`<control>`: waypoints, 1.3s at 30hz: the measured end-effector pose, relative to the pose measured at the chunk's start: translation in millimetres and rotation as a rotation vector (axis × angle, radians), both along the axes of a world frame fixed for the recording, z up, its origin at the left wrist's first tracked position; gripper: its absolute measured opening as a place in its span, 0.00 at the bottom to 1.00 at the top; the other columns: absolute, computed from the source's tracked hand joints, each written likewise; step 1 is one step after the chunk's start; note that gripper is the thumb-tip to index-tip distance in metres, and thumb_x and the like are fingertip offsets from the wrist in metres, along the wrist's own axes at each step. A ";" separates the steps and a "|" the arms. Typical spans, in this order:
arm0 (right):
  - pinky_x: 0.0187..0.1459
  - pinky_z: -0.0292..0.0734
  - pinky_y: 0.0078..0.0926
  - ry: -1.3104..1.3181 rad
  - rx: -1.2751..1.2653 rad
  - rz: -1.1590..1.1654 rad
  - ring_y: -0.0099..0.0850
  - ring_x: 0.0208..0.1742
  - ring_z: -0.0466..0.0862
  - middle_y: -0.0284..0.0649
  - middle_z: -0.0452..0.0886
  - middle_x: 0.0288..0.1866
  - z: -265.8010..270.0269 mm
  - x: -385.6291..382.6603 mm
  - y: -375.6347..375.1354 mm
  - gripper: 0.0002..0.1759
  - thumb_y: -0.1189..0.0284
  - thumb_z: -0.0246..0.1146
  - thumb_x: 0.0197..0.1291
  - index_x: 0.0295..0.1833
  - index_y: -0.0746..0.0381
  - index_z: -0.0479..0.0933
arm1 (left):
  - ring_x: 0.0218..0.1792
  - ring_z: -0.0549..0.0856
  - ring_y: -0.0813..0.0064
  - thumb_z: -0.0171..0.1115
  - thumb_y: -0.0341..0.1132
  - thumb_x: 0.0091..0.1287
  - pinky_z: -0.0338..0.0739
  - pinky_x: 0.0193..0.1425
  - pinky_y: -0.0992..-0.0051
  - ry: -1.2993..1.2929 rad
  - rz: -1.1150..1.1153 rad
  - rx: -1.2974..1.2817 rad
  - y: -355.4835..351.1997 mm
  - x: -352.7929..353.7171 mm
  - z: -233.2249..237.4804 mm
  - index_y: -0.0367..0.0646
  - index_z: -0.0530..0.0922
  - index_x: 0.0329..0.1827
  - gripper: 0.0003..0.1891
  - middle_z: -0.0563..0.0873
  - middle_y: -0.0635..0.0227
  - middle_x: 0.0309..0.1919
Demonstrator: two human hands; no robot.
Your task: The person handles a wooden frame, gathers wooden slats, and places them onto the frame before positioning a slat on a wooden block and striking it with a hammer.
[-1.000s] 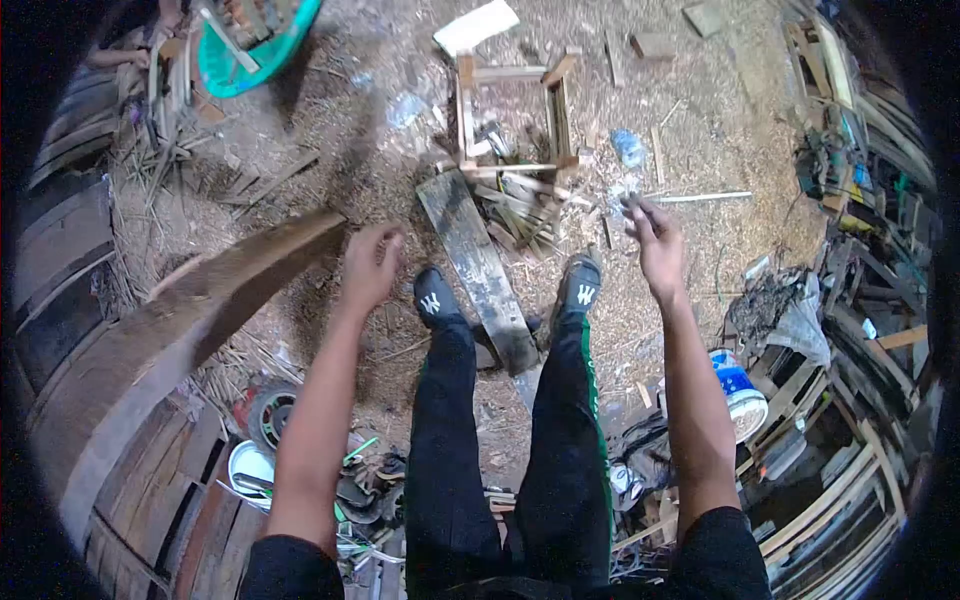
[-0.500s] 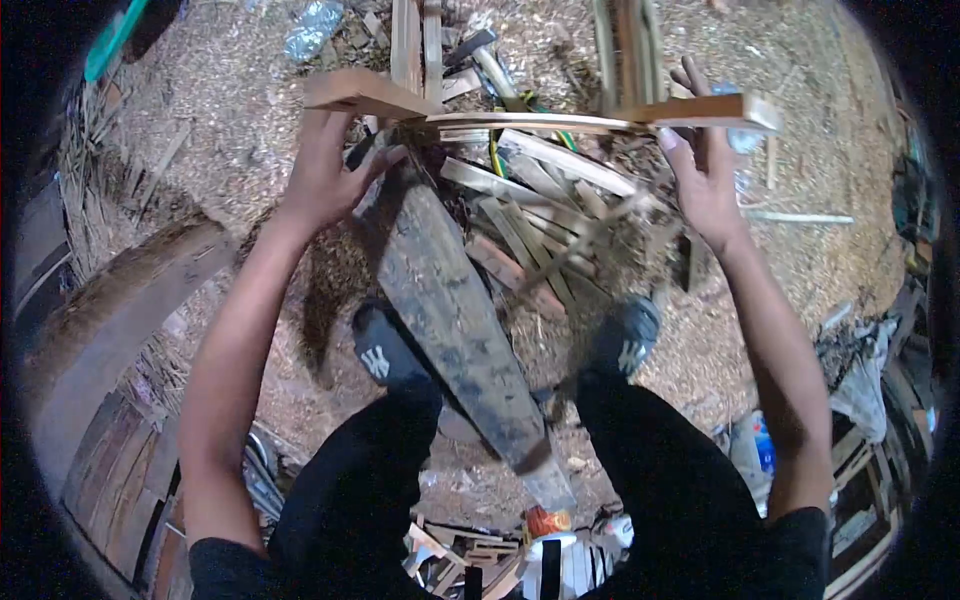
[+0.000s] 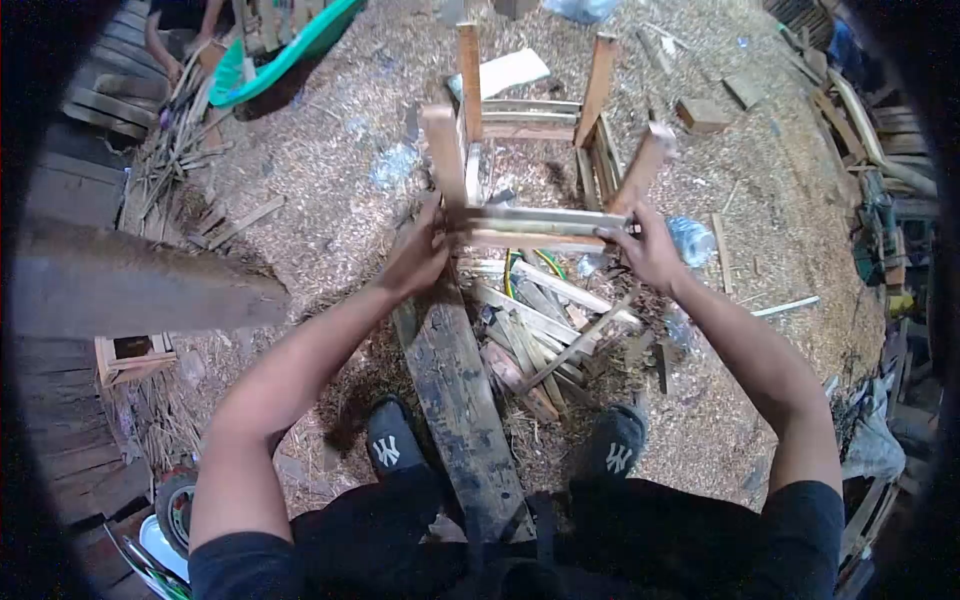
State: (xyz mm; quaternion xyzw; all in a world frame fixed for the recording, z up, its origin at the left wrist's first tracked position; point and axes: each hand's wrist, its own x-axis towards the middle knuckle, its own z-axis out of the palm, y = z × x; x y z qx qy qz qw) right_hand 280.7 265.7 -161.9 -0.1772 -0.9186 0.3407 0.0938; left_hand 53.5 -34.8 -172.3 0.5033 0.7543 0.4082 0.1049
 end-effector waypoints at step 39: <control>0.55 0.83 0.48 0.096 -0.368 -0.273 0.41 0.62 0.82 0.48 0.75 0.71 148.8 -59.6 107.5 0.41 0.43 0.53 0.76 0.85 0.48 0.53 | 0.58 0.80 0.64 0.34 0.55 0.84 0.79 0.65 0.62 -0.524 0.316 0.307 142.5 -9.4 95.2 0.37 0.62 0.77 0.31 0.78 0.50 0.57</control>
